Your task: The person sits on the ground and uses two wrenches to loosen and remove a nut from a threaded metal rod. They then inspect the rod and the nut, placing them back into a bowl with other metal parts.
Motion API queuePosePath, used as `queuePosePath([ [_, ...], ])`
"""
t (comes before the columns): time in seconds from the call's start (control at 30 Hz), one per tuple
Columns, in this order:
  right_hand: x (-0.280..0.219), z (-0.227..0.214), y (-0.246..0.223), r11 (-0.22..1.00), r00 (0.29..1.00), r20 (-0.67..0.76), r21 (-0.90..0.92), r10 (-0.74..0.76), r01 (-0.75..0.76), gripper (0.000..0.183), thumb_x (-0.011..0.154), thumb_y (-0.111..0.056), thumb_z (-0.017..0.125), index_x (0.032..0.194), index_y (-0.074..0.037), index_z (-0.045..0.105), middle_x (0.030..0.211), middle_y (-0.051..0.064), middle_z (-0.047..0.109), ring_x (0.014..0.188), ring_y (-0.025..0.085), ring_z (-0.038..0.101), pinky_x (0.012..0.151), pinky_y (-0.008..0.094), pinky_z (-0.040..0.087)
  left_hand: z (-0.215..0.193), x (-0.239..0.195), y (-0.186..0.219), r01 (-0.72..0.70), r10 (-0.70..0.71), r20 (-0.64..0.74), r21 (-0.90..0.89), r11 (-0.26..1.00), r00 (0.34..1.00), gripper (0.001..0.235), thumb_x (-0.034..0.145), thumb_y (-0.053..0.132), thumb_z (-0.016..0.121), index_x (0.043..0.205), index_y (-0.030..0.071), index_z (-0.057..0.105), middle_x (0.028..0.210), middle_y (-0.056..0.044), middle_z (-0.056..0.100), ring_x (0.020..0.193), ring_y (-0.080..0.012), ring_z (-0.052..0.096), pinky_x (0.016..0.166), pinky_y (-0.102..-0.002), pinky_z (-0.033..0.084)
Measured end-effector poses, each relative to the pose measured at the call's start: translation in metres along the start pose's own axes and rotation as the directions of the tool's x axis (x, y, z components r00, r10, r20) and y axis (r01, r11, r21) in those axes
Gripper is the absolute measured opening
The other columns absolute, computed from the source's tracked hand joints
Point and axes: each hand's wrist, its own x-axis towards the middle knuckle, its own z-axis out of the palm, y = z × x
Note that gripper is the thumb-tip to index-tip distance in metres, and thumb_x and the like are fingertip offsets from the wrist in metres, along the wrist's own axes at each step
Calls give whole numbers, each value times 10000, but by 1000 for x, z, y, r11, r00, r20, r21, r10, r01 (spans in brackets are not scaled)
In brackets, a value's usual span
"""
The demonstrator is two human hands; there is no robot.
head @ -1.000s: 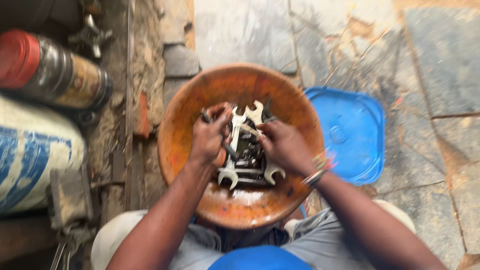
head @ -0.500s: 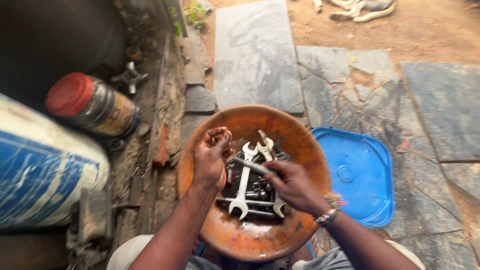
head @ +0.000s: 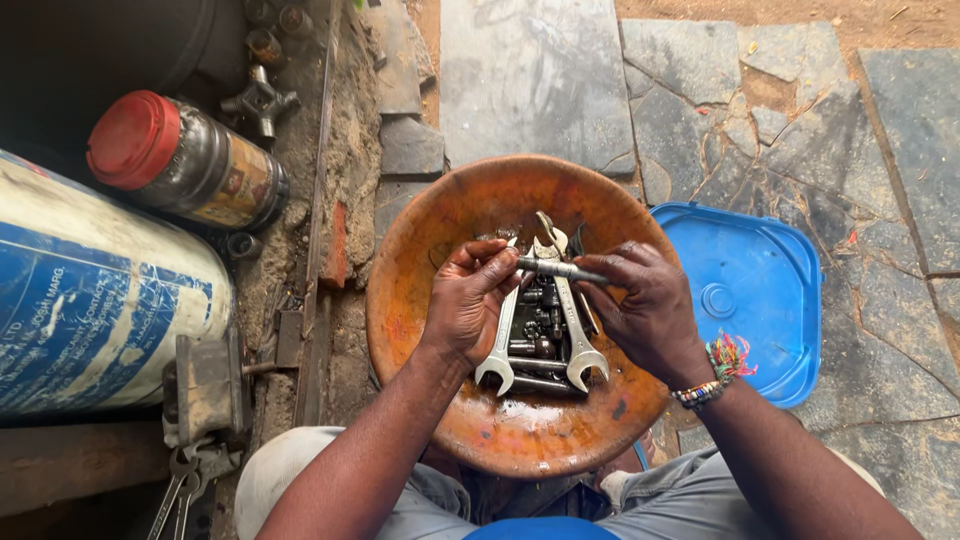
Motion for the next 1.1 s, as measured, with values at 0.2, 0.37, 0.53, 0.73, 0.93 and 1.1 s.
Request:
queuePosePath([
  [0.2, 1, -2, 1, 998, 999, -22, -46, -42, 41, 247, 833, -140, 828, 1057, -62, 761, 919, 103, 711, 857, 278, 687, 747, 396, 536, -1, 2, -3, 1, 0, 16, -18, 1000, 1000, 109, 966, 20, 694, 1074, 24, 681, 980, -76, 707, 884, -160, 693, 895, -383, 624],
  [0.37, 0, -5, 1, 998, 998, -12, -32, -57, 56, 237, 843, -120, 818, 1065, -71, 754, 956, 95, 727, 879, 275, 700, 762, 394, 542, 4, -3, 1, -6, 9, -42, 75, 997, 999, 71, 943, 56, 702, 996, 28, 663, 917, -71, 701, 820, -145, 695, 828, -354, 642],
  [0.53, 0, -5, -3, 996, 993, -71, -24, -90, 89, 239, 840, -122, 826, 1061, -69, 753, 957, 99, 724, 892, 283, 694, 775, 395, 543, 13, -5, -1, -33, 63, -183, 166, 986, 981, 139, 952, 112, 751, 909, 81, 622, 831, -41, 686, 742, -131, 666, 683, -303, 586],
  [0.73, 1, -3, -3, 994, 992, -73, -27, -105, 103, 224, 831, -127, 827, 1034, -65, 756, 952, 101, 724, 878, 279, 694, 768, 388, 544, 11, -12, 8, -40, 74, -133, 240, 970, 988, 119, 945, 92, 752, 927, 56, 640, 851, -55, 700, 770, -132, 672, 705, -297, 591],
  [0.93, 6, 1, 4, 998, 998, 8, 13, -61, 61, 215, 837, -126, 823, 1025, -53, 747, 922, 100, 721, 849, 281, 688, 748, 398, 531, 12, -9, 20, -51, 66, -52, 252, 966, 996, 179, 911, 30, 724, 1073, 27, 647, 991, -72, 713, 871, -142, 704, 793, -310, 609],
  [1.1, 7, 1, 8, 998, 998, 26, -2, -61, 61, 238, 825, -108, 823, 1042, -47, 747, 935, 106, 722, 866, 289, 691, 767, 395, 536, 13, -13, 28, -64, 46, 62, 320, 945, 997, 224, 924, -10, 720, 1133, -4, 640, 1046, -94, 728, 966, -149, 718, 906, -333, 622],
])
